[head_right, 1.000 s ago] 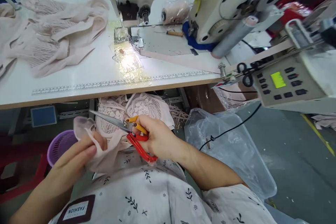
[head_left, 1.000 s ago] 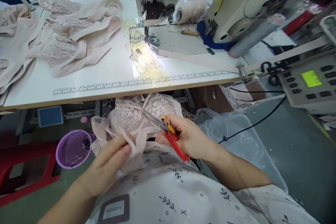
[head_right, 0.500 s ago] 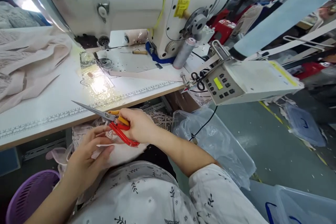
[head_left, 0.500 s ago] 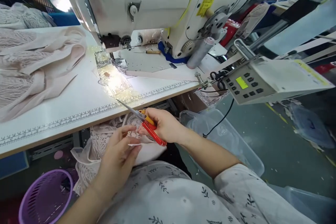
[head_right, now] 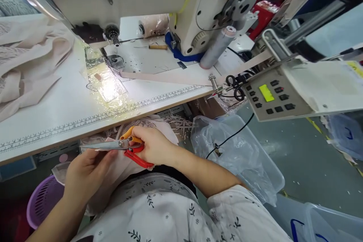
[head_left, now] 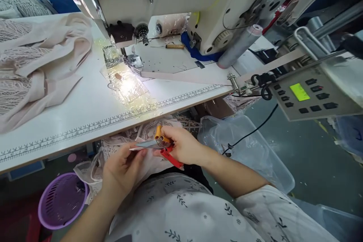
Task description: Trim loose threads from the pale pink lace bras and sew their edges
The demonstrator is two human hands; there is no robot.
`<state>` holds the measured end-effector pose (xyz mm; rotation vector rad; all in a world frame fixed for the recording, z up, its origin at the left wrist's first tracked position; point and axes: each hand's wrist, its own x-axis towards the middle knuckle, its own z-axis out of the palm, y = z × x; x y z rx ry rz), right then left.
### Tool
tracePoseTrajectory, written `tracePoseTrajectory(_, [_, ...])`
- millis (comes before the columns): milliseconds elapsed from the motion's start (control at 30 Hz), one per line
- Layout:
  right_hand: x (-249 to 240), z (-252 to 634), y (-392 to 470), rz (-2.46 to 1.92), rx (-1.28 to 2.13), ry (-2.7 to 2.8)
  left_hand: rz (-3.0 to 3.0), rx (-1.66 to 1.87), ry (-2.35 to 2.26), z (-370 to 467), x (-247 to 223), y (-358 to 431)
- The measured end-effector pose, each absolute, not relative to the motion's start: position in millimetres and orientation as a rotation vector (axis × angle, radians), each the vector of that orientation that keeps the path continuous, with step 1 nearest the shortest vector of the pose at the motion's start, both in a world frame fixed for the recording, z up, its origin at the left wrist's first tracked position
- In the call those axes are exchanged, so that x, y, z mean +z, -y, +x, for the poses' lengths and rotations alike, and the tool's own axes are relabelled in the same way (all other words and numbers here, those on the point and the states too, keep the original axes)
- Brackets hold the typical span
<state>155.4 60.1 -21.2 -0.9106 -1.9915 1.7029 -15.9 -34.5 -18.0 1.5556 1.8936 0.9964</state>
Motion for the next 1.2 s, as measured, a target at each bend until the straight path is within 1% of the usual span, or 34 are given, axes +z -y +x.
tracePoseTrajectory(167, [-30, 150, -54, -0.883, 1.611, 1.939, 1.546, 0.972, -1.908, -13, -22, 35])
tracePoseTrajectory(367, [-26, 148, -53, -0.992, 1.692, 1.83, 1.306, 1.003, -1.903, -12, -29, 37])
tracePoseTrajectory(567, [-30, 146, -53, -1.034, 1.678, 1.838, 1.663, 0.93, -1.893, -15, -28, 33])
tracePoseTrajectory(700, [-29, 144, -50, -1.04, 1.649, 1.867, 1.736, 0.992, -1.845, -14, -28, 32])
tracePoseTrajectory(800, [-27, 143, -50, -1.034, 1.66, 1.888, 1.53, 1.046, -1.793, -13, -28, 32])
tracePoseTrajectory(1000, [-31, 149, -53, -0.888, 1.614, 2.025, 0.841, 1.221, -1.633, -21, -32, 36])
tracePoseTrajectory(1200, [-43, 160, -54, -0.902, 1.556, 2.115, 0.532, 1.341, -1.649, -26, -40, 38])
